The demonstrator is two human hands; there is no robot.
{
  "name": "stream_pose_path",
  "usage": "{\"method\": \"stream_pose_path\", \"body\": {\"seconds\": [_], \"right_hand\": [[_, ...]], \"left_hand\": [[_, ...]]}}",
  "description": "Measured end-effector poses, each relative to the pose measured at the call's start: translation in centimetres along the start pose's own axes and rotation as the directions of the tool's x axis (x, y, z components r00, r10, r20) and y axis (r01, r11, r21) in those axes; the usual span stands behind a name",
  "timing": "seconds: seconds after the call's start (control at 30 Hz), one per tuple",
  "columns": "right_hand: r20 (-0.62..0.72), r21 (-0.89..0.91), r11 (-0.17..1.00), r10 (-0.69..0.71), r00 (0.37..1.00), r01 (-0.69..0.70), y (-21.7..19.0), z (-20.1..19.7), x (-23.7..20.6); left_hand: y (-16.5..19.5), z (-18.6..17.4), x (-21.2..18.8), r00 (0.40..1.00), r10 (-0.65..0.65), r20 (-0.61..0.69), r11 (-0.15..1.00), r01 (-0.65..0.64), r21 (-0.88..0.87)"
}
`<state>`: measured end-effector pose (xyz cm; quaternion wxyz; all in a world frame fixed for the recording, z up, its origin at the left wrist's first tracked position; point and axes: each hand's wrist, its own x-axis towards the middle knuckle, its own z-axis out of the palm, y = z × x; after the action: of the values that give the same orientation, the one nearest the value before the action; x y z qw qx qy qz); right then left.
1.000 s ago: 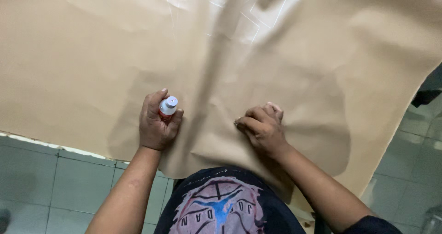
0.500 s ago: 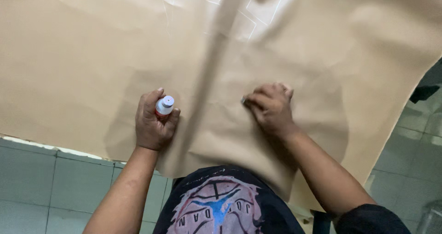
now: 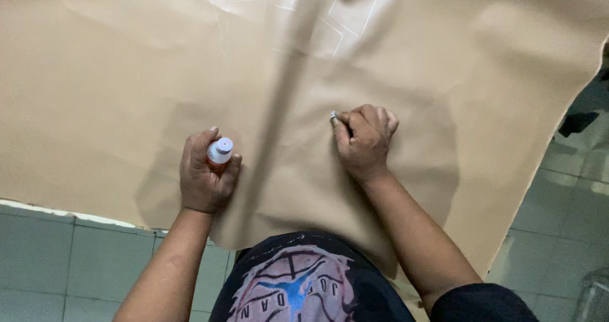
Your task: The person marks a large piece of tan fabric laid on a table using a small bottle and a white marking tool. They repeatedly apply liquid from the bottle to the tool and draw lines on the fabric surface.
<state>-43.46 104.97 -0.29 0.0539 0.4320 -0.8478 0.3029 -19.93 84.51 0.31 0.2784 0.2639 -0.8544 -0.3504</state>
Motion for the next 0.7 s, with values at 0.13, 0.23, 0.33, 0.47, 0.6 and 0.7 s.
{"method": "stream_pose_path", "body": {"seconds": [0.13,0.23,0.33,0.47,0.6,0.7], "right_hand": [[-0.072,-0.148,0.985,0.084,0.994,-0.094,3.5,-2.0,0.5],[-0.092,-0.214,0.966,0.126,0.988,-0.143,3.7,-3.3,0.1],[-0.080,-0.132,0.984,0.109,0.991,-0.118,2.4,-3.2,0.0],[0.062,0.101,0.993,0.055,0.997,-0.062,2.2,-2.5,1.8],[0.113,0.028,0.998,0.059,0.992,-0.063,5.0,-4.4,3.5],[0.167,0.012,0.992,0.120,0.979,-0.124,6.3,-6.4,2.5]], "left_hand": [[0.2,0.0,0.2,1.000,0.017,-0.007,1.000,-0.017,-0.013],[0.3,-0.1,0.3,1.000,0.008,0.002,1.000,-0.008,-0.008],[0.3,0.0,0.1,1.000,0.014,0.002,1.000,-0.014,0.005],[0.0,0.1,0.0,1.000,-0.003,0.003,1.000,0.003,-0.002],[-0.2,0.2,-0.2,1.000,-0.004,0.006,1.000,0.004,0.024],[-0.2,0.2,-0.5,1.000,-0.017,0.009,0.999,0.017,0.032]]}}
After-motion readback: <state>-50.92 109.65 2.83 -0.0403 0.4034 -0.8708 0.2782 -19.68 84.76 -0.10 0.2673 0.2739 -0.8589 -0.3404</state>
